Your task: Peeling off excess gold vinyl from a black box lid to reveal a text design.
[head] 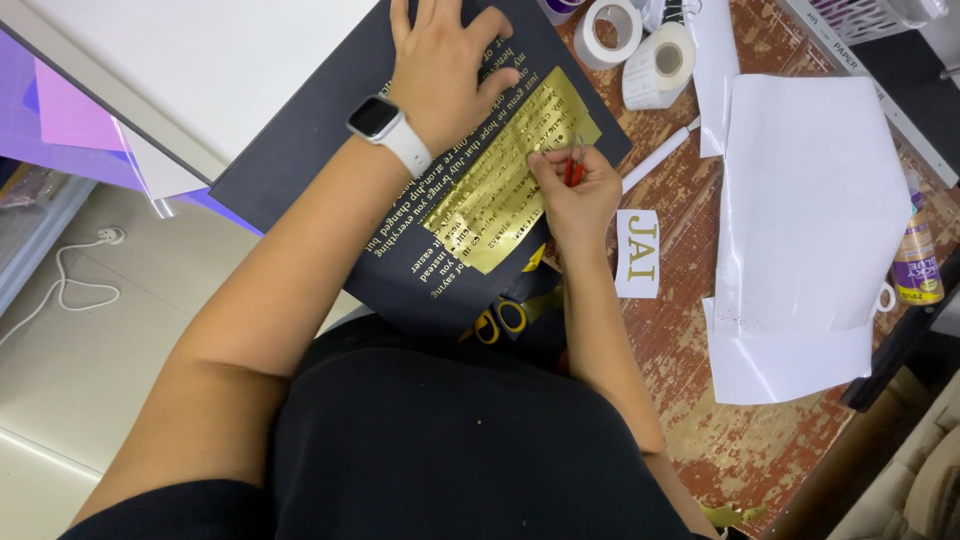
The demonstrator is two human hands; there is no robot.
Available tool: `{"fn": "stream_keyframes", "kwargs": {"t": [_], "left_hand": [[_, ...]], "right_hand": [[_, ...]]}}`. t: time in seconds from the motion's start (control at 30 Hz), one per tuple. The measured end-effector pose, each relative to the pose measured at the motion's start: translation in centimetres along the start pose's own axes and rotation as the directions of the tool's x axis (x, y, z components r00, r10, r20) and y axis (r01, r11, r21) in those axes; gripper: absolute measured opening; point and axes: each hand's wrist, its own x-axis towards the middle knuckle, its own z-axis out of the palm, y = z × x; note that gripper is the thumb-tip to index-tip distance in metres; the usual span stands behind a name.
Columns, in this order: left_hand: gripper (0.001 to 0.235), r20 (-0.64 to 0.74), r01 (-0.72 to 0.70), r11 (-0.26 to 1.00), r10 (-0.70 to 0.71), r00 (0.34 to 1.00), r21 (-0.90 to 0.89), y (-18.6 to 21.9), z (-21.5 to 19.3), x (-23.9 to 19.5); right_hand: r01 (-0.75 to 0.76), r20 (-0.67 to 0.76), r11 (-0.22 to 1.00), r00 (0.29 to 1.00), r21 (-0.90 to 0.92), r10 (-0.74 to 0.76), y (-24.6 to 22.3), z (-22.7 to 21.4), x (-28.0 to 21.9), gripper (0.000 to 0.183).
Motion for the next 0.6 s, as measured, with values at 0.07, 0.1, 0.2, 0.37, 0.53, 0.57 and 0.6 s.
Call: {"fn": "stream_keyframes", "kwargs": {"t": [0.07, 0.1, 0.2, 0.37, 0.53, 0.57, 0.6], "left_hand": [[0.037, 0.01, -0.029, 0.999, 0.03, 1.0, -0.025, -0.2, -1.4, -0.9], [0.038, 0.018, -0.061, 0.997, 0.062, 0.998, -0.049, -0.4, -2.1, -1.3], [0.046, 0.046, -0.049, 0.998, 0.048, 0.998, 0.029, -0.6, -3.6, -2.9], [0.046, 0.007, -0.042, 0.995, 0.041, 0.999, 0.091, -0.7, -7.1, -5.2], [0.042, -0.046, -0.013, 0.995, 0.018, 0.999, 0.101, -1.5, -10.0, -7.9], [0.04, -0.037, -0.022, 0.996, 0.025, 0.999, 0.084, -1.7, -10.5, -8.5], [0.038, -0.027, -0.031, 0.997, 0.032, 0.999, 0.067, -1.8, -11.0, -9.1]], "right_hand": [[0.015, 0.004, 1.0, 1.0, 0.02, -0.015, 0.1, 0.1, 0.0, 0.018], [0.031, 0.006, 0.999, 0.999, 0.042, -0.031, 0.2, 0.2, 0.0, 0.019], [0.046, 0.015, 0.999, 0.999, 0.008, -0.046, -0.5, 0.1, -0.2, 0.023], [0.042, 0.053, 0.998, 0.998, -0.037, -0.04, -0.1, 0.1, -0.1, 0.011], [0.075, 0.089, 0.997, 0.993, -0.036, -0.071, 0.6, -0.1, 0.1, 0.009], [0.07, 0.096, 0.997, 0.993, -0.025, -0.067, 0.8, -0.2, 0.1, 0.01], [0.065, 0.103, 0.998, 0.993, -0.015, -0.063, 1.0, -0.3, 0.2, 0.012]]}}
